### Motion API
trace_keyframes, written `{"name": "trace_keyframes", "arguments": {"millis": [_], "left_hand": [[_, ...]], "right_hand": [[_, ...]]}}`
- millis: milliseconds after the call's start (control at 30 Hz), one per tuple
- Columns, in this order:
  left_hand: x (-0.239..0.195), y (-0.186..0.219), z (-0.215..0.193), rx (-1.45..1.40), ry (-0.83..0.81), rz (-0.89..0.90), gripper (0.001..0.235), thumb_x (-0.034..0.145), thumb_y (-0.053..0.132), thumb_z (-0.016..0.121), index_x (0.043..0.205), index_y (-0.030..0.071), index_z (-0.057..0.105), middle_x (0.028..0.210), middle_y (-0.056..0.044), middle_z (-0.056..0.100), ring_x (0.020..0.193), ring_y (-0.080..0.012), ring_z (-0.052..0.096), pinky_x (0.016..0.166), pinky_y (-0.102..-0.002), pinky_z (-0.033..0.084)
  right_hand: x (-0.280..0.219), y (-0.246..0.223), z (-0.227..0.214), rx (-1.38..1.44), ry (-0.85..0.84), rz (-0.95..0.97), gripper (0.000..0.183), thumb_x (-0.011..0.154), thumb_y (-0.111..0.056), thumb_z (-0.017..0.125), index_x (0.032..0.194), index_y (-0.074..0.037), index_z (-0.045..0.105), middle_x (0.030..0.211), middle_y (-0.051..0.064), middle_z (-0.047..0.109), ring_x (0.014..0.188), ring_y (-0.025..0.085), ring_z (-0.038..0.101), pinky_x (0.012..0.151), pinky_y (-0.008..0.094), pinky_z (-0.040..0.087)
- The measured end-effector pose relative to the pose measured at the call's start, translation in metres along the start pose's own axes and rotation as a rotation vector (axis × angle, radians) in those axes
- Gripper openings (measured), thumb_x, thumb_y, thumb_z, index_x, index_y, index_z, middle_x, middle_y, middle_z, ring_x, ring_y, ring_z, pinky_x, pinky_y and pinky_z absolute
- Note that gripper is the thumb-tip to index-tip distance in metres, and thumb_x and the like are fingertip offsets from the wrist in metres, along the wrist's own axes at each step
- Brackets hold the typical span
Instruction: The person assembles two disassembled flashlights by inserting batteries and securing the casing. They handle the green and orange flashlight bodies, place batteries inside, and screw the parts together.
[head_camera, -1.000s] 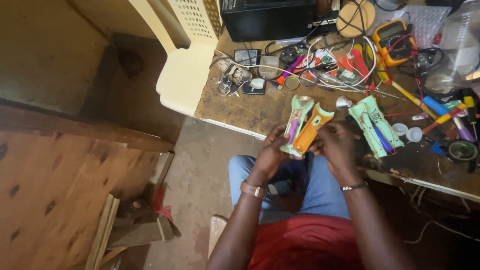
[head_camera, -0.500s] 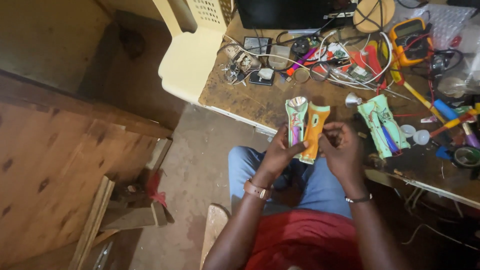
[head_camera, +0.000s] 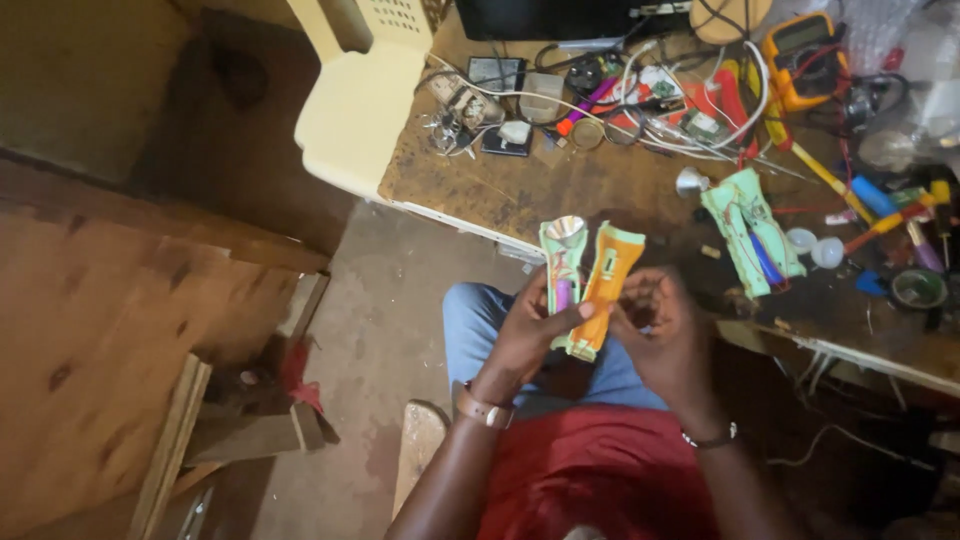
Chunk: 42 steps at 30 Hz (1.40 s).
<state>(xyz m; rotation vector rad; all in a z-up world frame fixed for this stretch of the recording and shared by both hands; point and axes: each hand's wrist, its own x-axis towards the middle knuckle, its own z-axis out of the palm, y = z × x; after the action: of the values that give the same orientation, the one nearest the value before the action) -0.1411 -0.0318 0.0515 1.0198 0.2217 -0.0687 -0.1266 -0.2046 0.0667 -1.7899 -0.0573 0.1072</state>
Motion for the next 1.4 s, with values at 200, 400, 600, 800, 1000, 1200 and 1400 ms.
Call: {"name": "trace_keyframes", "arguments": {"millis": [200,400,600,800,1000,1200,1400], "left_hand": [[-0.047,-0.035,-0.025,-0.04,0.035,-0.088,0.046,0.075,0.0,0.095,0.115,0.0,0.071,0.083,-0.01,0.079,0.074,-0.0182,0.079,0.064,-0.031,0.066],[-0.114,-0.033,-0.024,-0.101,0.04,-0.23,0.056,0.081,0.009,0.088,0.133,0.004,0.067,0.119,-0.009,0.078,0.101,-0.0174,0.074,0.087,-0.033,0.065],[-0.118,-0.056,-0.033,-0.138,-0.02,-0.216,0.059,0.085,0.01,0.085,0.139,0.005,0.062,0.128,-0.01,0.075,0.11,-0.0194,0.073,0.094,-0.035,0.063],[-0.054,-0.079,-0.043,-0.139,0.012,-0.033,0.05,0.079,0.001,0.093,0.125,0.001,0.072,0.101,-0.011,0.079,0.089,-0.0197,0.079,0.078,-0.034,0.067],[-0.034,-0.081,-0.027,-0.122,-0.006,-0.034,0.051,0.081,0.007,0.094,0.125,0.004,0.07,0.106,-0.007,0.079,0.094,-0.0154,0.077,0.083,-0.032,0.065],[-0.057,-0.106,-0.046,-0.067,-0.064,-0.087,0.044,0.085,0.008,0.09,0.124,0.004,0.07,0.104,-0.005,0.077,0.095,-0.0135,0.075,0.089,-0.03,0.063],[-0.07,-0.131,-0.059,-0.061,-0.139,-0.055,0.045,0.084,0.001,0.089,0.125,0.004,0.071,0.101,-0.01,0.077,0.098,-0.0159,0.074,0.089,-0.032,0.063]], "right_hand": [[-0.045,0.023,0.004,-0.024,-0.009,-0.016,0.033,0.086,0.001,0.083,0.114,-0.002,0.068,0.085,0.014,0.076,0.071,0.019,0.072,0.061,0.032,0.061],[-0.108,0.05,0.005,0.082,-0.005,0.118,0.032,0.088,0.003,0.077,0.116,-0.003,0.062,0.1,0.009,0.078,0.092,0.015,0.074,0.082,0.028,0.06],[-0.114,0.032,0.007,-0.018,-0.013,0.042,0.031,0.09,0.002,0.079,0.117,-0.003,0.064,0.099,0.008,0.075,0.091,0.013,0.072,0.086,0.024,0.058],[-0.079,0.035,0.017,-0.237,0.065,-0.2,0.037,0.091,-0.005,0.088,0.122,0.004,0.071,0.097,0.019,0.078,0.074,0.026,0.073,0.071,0.042,0.06],[-0.063,0.028,0.014,-0.444,0.168,-0.363,0.025,0.097,-0.011,0.085,0.121,-0.004,0.078,0.097,0.015,0.073,0.091,0.036,0.075,0.085,0.043,0.062],[-0.07,0.017,0.022,-0.499,0.126,-0.314,0.025,0.092,-0.024,0.086,0.116,-0.016,0.083,0.101,0.014,0.067,0.092,0.038,0.072,0.073,0.046,0.061],[-0.087,0.025,0.036,-0.449,0.14,-0.201,0.031,0.086,-0.014,0.091,0.116,-0.02,0.083,0.106,0.012,0.062,0.093,0.036,0.071,0.076,0.046,0.061]]}}
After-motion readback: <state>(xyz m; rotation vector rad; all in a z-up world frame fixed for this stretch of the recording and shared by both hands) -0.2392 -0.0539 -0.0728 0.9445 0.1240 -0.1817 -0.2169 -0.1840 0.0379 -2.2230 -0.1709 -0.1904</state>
